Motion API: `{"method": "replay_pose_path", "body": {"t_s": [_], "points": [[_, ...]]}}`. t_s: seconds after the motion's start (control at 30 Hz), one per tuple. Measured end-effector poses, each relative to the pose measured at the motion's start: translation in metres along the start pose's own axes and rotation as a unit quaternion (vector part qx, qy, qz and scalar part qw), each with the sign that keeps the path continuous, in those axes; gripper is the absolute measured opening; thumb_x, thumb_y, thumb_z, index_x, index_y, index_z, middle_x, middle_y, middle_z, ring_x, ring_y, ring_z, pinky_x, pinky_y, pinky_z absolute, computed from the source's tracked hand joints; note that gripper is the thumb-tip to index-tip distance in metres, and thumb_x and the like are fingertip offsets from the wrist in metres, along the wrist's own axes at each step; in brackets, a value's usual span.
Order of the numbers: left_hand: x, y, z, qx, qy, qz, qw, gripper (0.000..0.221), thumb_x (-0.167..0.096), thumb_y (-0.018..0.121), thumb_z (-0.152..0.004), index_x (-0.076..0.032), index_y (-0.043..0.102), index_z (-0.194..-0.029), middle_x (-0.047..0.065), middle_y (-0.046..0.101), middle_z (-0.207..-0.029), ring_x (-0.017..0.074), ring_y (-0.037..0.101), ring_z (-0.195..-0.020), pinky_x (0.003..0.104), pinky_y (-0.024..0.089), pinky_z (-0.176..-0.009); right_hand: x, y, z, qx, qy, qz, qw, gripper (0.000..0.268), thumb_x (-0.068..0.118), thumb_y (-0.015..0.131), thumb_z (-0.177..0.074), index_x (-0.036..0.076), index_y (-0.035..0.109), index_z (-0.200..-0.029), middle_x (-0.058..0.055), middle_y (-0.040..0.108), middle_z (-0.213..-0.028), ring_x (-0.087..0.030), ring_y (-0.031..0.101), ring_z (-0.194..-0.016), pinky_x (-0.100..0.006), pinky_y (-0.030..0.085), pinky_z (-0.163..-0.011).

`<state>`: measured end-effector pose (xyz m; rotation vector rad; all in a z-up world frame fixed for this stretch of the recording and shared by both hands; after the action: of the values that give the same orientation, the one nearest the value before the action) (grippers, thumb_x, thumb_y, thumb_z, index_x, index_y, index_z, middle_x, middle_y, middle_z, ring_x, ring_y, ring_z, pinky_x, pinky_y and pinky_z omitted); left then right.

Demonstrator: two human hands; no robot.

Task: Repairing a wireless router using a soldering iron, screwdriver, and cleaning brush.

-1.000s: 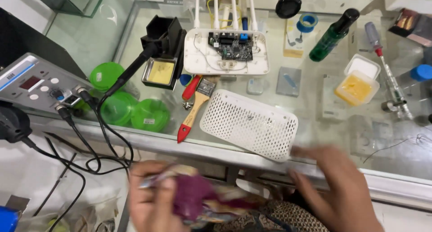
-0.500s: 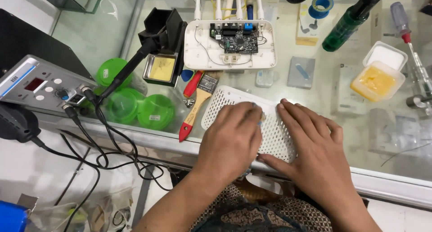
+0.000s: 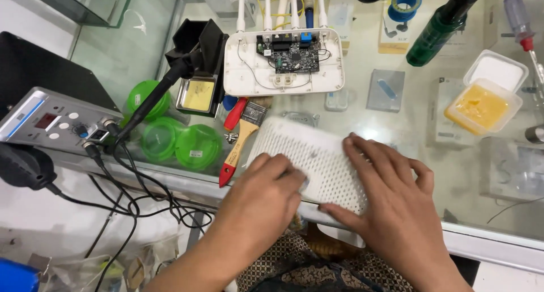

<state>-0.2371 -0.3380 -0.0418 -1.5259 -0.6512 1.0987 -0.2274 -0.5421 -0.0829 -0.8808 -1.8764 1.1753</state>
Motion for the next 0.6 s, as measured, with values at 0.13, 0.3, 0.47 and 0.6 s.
{"method": "replay_pose_path", "body": {"t_s": [0.13,0.3,0.47,0.6], "points": [[0.010,-0.028,0.015,-0.074,-0.063,0.113,0.989,0.034,-0.007,0.068,-0.088,-0.008,0.074,-0.121,0.008,0.069,-0.104,0.0262,0.064,-0.094,0.043,0.053,-0.085,-0.002,-0.001,-0.003,-0.002,0.025,-0.001,1.000,0.105,0.071,0.073,-0.071,0.013,0.048,-0.154,-0.003,0.051,-0.158,-0.025,0.048,-0.140,-0.044,0.034,-0.105],[0.011,-0.013,-0.006,-0.234,-0.078,0.090,0.965,0.045,0.005,0.066,-0.088,0.001,0.064,-0.133,0.018,0.064,-0.123,0.0298,0.065,-0.106,0.040,0.059,-0.100,-0.001,0.000,-0.002,0.003,0.024,0.000,1.000,0.105,0.071,0.073,-0.071,0.013,0.047,-0.155,-0.004,0.051,-0.158,-0.026,0.047,-0.142,-0.044,0.033,-0.107],[-0.006,0.028,-0.020,-0.205,0.054,-0.071,0.975,0.042,0.006,0.067,-0.088,0.008,0.066,-0.130,0.019,0.063,-0.112,0.0338,0.057,-0.102,0.044,0.053,-0.090,-0.001,0.004,0.000,0.012,0.046,0.015,0.999,0.104,0.073,0.073,-0.067,0.017,0.051,-0.152,0.000,0.052,-0.157,-0.020,0.048,-0.140,-0.043,0.033,-0.107],[-0.007,0.021,-0.007,-0.100,0.034,-0.043,0.993,0.051,0.003,0.063,-0.090,0.011,0.057,-0.140,0.021,0.061,-0.113,0.0357,0.054,-0.100,0.046,0.054,-0.077,-0.002,0.002,-0.001,0.028,0.051,-0.008,0.998,0.102,0.071,0.075,-0.069,0.017,0.050,-0.152,0.000,0.050,-0.156,-0.021,0.045,-0.141,-0.045,0.032,-0.106]]}}
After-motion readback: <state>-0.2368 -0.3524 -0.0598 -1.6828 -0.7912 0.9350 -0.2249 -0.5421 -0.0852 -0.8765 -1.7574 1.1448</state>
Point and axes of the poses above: each hand's wrist, its own z-axis away from the middle knuckle, its own y-axis out of the palm, x = y × z, the point moved 2 cm from there along -z, towards the middle knuckle
